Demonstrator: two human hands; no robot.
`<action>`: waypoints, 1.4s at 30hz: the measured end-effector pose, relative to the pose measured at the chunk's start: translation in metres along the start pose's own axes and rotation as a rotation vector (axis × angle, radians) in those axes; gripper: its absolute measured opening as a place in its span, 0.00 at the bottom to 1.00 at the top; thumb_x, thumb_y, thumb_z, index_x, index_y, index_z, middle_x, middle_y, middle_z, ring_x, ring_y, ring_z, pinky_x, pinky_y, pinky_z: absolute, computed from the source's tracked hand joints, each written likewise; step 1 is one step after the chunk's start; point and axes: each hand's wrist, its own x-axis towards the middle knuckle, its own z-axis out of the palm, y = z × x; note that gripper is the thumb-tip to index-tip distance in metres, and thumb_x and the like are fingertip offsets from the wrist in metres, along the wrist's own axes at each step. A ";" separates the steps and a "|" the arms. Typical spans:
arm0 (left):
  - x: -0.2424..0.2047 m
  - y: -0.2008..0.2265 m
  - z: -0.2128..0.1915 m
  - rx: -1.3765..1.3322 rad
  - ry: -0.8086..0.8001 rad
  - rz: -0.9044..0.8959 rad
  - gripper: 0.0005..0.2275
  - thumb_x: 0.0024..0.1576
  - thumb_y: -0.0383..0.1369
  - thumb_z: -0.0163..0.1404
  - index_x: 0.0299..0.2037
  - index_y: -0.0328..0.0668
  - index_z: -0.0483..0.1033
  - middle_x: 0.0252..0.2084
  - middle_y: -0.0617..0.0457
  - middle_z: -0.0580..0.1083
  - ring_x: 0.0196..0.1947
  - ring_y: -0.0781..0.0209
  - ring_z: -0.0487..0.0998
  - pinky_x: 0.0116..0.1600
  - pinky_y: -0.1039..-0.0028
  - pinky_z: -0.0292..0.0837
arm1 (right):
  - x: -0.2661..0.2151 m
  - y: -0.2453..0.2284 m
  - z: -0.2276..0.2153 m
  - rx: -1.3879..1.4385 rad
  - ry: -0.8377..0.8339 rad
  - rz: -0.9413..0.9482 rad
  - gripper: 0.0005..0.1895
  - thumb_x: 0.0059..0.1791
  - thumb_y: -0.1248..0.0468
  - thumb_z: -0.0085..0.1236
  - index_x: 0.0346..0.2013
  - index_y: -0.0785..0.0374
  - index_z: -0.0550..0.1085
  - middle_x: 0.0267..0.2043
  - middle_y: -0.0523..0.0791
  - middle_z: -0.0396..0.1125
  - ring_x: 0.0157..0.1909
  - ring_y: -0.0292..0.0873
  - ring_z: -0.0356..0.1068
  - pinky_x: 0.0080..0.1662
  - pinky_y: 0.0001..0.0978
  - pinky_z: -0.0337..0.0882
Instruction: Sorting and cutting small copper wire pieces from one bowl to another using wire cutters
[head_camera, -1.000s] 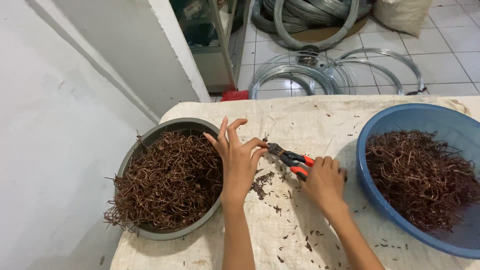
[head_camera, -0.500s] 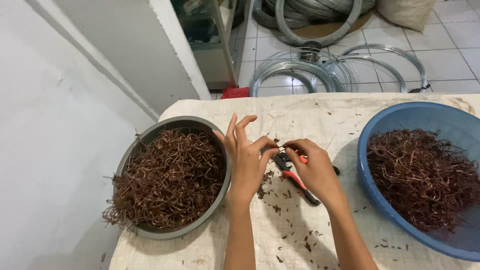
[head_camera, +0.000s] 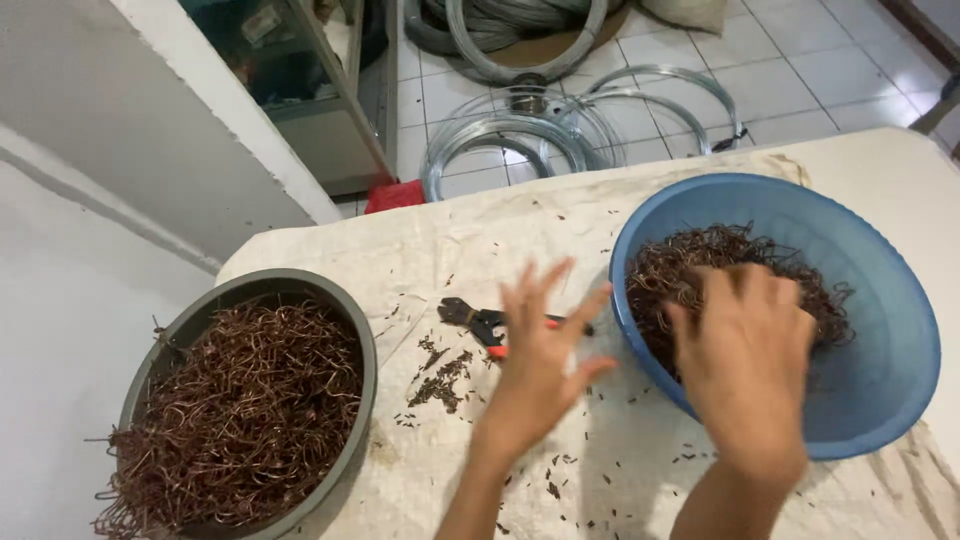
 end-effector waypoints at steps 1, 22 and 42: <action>-0.001 -0.002 0.005 0.001 0.011 -0.001 0.31 0.54 0.40 0.58 0.69 0.55 0.61 0.76 0.44 0.40 0.76 0.41 0.33 0.72 0.35 0.20 | 0.003 0.005 0.008 -0.001 0.006 -0.009 0.26 0.53 0.47 0.51 0.62 0.55 0.70 0.58 0.55 0.65 0.60 0.58 0.61 0.56 0.55 0.65; -0.140 -0.110 -0.159 0.112 0.195 -0.911 0.19 0.66 0.31 0.41 0.66 0.31 0.62 0.52 0.36 0.75 0.46 0.45 0.81 0.48 0.57 0.77 | -0.012 -0.285 0.128 0.393 -0.138 -1.002 0.06 0.51 0.56 0.55 0.41 0.46 0.78 0.38 0.40 0.69 0.45 0.47 0.69 0.49 0.44 0.68; -0.148 -0.136 -0.162 -0.037 0.229 -1.009 0.15 0.61 0.16 0.36 0.59 0.22 0.64 0.43 0.26 0.77 0.35 0.42 0.83 0.32 0.62 0.79 | -0.012 -0.335 0.163 0.014 -0.129 -1.232 0.13 0.46 0.67 0.56 0.40 0.46 0.81 0.44 0.39 0.73 0.45 0.45 0.72 0.45 0.42 0.65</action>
